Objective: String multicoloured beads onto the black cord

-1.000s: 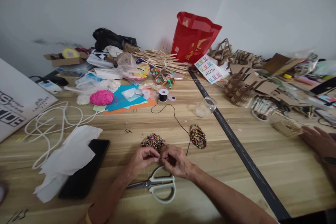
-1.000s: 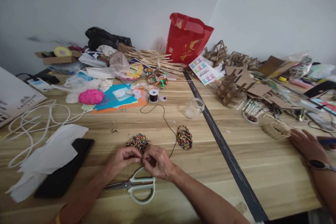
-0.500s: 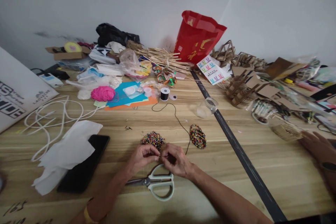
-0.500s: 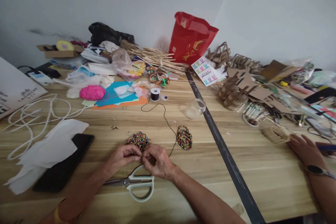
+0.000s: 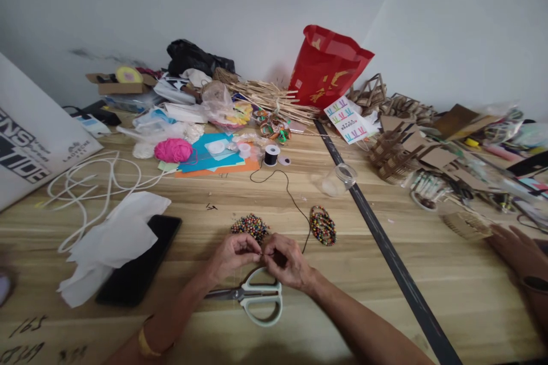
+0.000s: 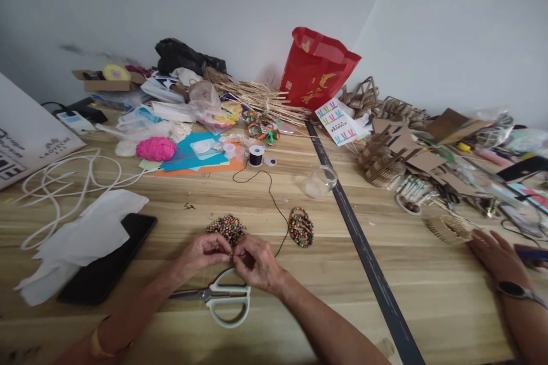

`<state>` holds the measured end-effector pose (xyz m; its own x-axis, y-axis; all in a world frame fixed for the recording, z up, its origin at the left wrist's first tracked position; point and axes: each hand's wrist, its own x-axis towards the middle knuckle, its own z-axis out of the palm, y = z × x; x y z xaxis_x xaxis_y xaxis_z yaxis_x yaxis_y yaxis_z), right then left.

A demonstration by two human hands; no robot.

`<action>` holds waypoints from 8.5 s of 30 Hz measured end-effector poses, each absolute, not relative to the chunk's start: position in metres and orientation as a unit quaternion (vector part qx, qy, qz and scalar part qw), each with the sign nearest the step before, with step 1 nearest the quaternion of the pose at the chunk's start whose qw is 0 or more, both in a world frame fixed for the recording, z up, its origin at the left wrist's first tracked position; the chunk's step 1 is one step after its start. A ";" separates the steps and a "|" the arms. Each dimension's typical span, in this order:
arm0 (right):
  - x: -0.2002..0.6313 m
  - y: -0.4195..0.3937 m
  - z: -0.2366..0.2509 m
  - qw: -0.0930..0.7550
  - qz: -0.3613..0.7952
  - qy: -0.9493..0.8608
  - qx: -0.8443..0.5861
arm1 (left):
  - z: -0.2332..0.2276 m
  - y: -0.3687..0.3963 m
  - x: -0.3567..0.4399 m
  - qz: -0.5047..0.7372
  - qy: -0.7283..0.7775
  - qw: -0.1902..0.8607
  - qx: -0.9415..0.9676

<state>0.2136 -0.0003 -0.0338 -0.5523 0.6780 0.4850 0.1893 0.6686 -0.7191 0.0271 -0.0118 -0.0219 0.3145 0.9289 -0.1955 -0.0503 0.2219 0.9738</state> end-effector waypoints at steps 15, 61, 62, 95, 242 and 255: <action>0.214 -0.001 -0.034 0.393 0.319 -0.823 -0.256 | -0.022 -0.013 0.029 0.390 0.449 0.641 0.485; 0.212 -0.008 -0.029 0.431 0.334 -0.791 -0.277 | -0.013 -0.013 0.022 0.401 0.433 0.608 0.531; 0.212 -0.008 -0.030 0.427 0.322 -0.799 -0.275 | -0.014 -0.013 0.023 0.403 0.434 0.599 0.538; 0.214 -0.001 -0.031 0.398 0.318 -0.791 -0.340 | -0.018 -0.008 0.021 0.425 0.507 0.493 0.565; 0.214 0.011 -0.041 0.426 0.594 -0.541 -0.415 | -0.005 -0.002 -0.015 0.169 0.536 0.291 0.774; 0.216 0.016 -0.033 0.460 0.627 -0.479 -0.407 | -0.002 -0.003 -0.010 0.143 0.506 0.226 0.820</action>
